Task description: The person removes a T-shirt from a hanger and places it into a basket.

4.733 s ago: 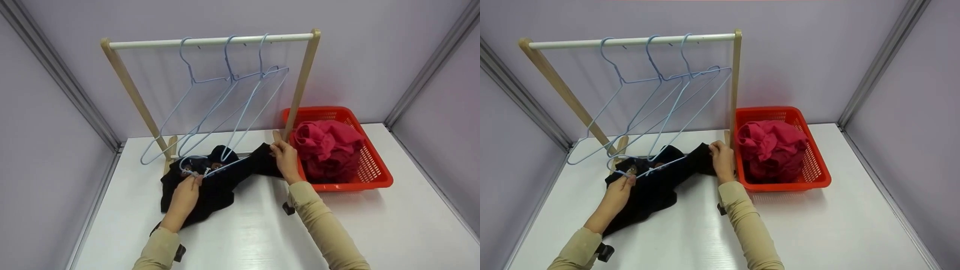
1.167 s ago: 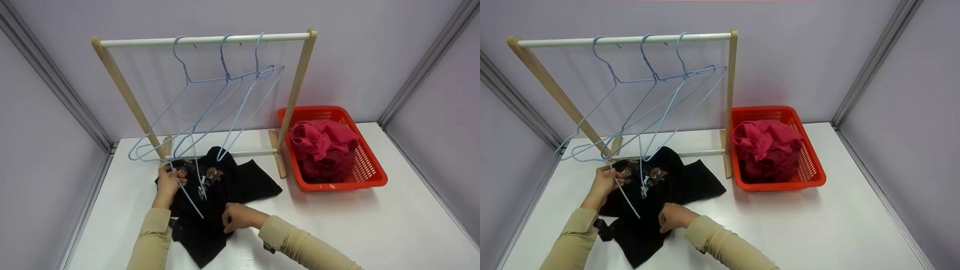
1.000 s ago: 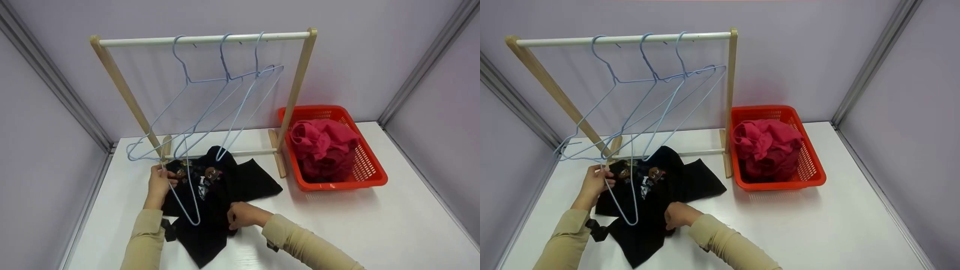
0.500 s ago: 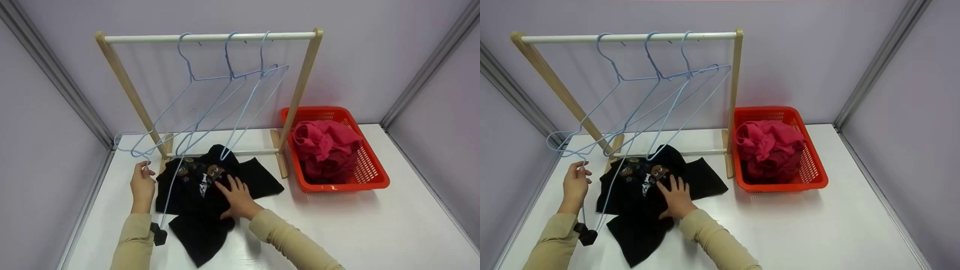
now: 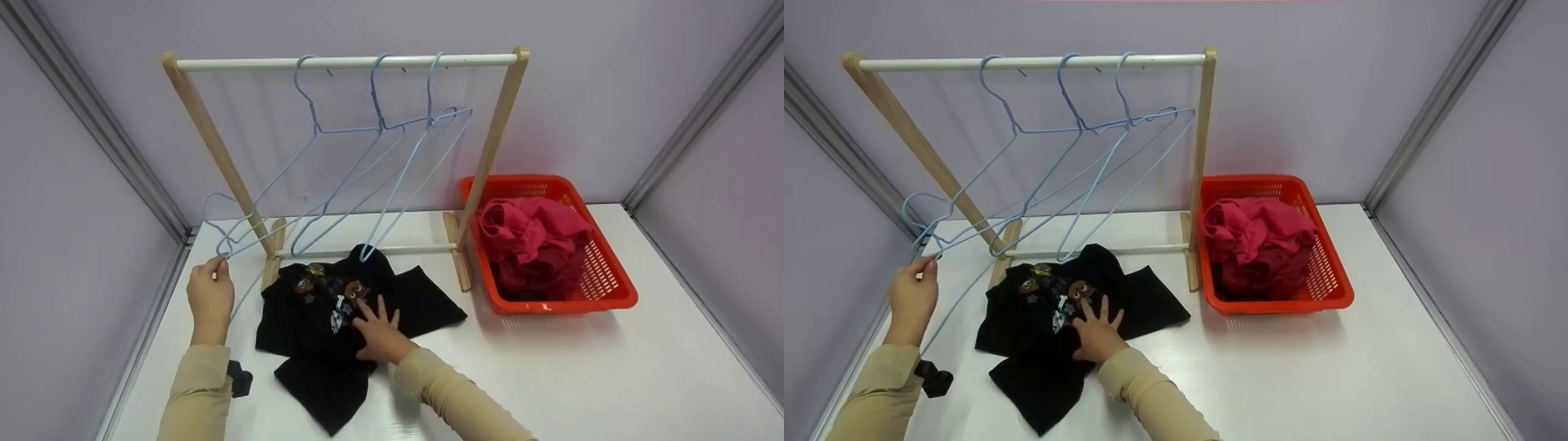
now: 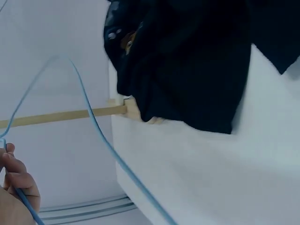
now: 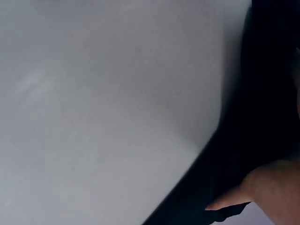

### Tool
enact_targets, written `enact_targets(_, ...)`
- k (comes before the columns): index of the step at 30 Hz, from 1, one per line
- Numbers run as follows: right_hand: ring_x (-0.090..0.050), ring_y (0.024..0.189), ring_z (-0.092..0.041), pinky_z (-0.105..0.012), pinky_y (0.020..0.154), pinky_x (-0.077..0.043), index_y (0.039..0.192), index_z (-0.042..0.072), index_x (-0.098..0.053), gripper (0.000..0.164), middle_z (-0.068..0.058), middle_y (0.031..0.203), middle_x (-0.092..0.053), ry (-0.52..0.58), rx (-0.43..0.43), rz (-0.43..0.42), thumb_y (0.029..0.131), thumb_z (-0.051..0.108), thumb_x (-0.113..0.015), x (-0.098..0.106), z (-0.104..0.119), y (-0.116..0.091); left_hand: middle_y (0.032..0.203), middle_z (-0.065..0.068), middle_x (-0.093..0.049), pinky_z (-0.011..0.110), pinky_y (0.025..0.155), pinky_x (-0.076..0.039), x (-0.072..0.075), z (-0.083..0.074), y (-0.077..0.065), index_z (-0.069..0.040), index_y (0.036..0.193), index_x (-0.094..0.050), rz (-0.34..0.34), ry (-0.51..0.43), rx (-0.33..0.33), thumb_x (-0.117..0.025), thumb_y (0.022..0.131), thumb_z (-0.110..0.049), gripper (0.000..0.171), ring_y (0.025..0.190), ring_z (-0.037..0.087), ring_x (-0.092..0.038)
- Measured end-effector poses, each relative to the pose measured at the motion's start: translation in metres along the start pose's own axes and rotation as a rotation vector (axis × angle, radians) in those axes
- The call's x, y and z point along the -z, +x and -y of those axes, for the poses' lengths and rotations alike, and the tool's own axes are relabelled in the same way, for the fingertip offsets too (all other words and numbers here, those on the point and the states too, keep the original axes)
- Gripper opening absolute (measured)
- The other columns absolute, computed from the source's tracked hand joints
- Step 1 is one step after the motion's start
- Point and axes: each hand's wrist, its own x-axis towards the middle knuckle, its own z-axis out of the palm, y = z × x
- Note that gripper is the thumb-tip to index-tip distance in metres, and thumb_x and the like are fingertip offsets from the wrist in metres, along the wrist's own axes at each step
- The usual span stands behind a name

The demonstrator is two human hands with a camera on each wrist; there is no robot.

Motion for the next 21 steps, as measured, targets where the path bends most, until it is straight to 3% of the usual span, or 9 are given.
enact_targets(3,-0.020,0.141,-0.047,-0.071,0.105,-0.023,0.120,0.014,-0.057,0.049,-0.006,0.154,-0.031,-0.008,0.043,-0.013,0.076,0.021,-0.078,-0.004,0.001,-0.002,0.109,0.033,-0.053,0.055,0.086,-0.041,0.010,-0.005,0.003,0.011,0.121,-0.056,0.014,0.006,0.006,-0.043,0.099,-0.007,0.031,0.100,0.047,-0.051)
enact_targets(6,-0.037,0.135,-0.042,-0.063,0.104,-0.034,0.120,0.014,-0.056,0.049,-0.004,0.146,-0.044,-0.085,0.083,-0.066,0.076,0.023,-0.078,-0.007,0.002,-0.003,0.111,0.032,-0.053,0.050,0.082,-0.041,0.020,-0.009,0.005,0.009,0.123,-0.056,0.038,0.008,-0.002,-0.043,0.099,-0.008,0.032,0.098,0.043,-0.052)
enact_targets(11,-0.060,0.107,-0.029,-0.042,0.090,-0.051,0.109,0.012,-0.055,0.043,-0.006,0.115,-0.063,-0.188,0.153,-0.179,0.074,0.019,-0.079,-0.004,0.000,-0.004,0.117,0.026,-0.054,0.035,0.076,-0.039,0.030,-0.020,0.006,0.003,0.127,-0.056,0.082,-0.042,0.039,-0.041,0.100,-0.013,0.035,0.099,0.034,-0.052)
enact_targets(13,-0.062,0.102,-0.027,-0.038,0.087,-0.052,0.109,0.010,-0.055,0.041,-0.008,0.112,-0.064,-0.140,0.154,-0.184,0.075,0.012,-0.077,0.004,-0.003,-0.005,0.122,0.024,-0.054,0.034,0.080,-0.039,0.033,-0.027,0.006,0.001,0.128,-0.055,0.095,-0.095,0.065,-0.039,0.099,-0.013,0.036,0.105,0.034,-0.051)
enact_targets(16,-0.062,0.105,-0.029,-0.038,0.090,-0.052,0.116,0.005,-0.053,0.044,-0.014,0.117,-0.063,0.019,0.122,-0.171,0.076,0.001,-0.070,0.023,-0.009,-0.008,0.126,0.023,-0.052,0.032,0.083,-0.037,0.037,-0.039,0.006,-0.002,0.130,-0.055,0.102,-0.142,0.067,-0.039,0.098,-0.012,0.038,0.110,0.031,-0.049)
enact_targets(19,-0.062,0.105,-0.032,-0.041,0.089,-0.052,0.122,0.002,-0.049,0.051,-0.019,0.122,-0.061,0.166,0.096,-0.180,0.074,-0.004,-0.064,0.045,-0.015,-0.011,0.122,0.019,-0.054,0.023,0.073,-0.040,0.042,-0.051,0.006,-0.005,0.131,-0.056,0.096,-0.130,0.041,-0.041,0.098,-0.012,0.037,0.090,0.017,-0.056)
enact_targets(21,-0.062,0.101,-0.032,-0.042,0.084,-0.052,0.121,0.002,-0.046,0.052,-0.019,0.122,-0.060,0.220,0.100,-0.208,0.072,-0.004,-0.063,0.060,-0.021,-0.013,0.120,0.016,-0.054,0.017,0.065,-0.038,0.046,-0.059,0.006,-0.007,0.131,-0.056,0.093,-0.135,0.027,-0.042,0.098,-0.013,0.036,0.078,0.007,-0.052)
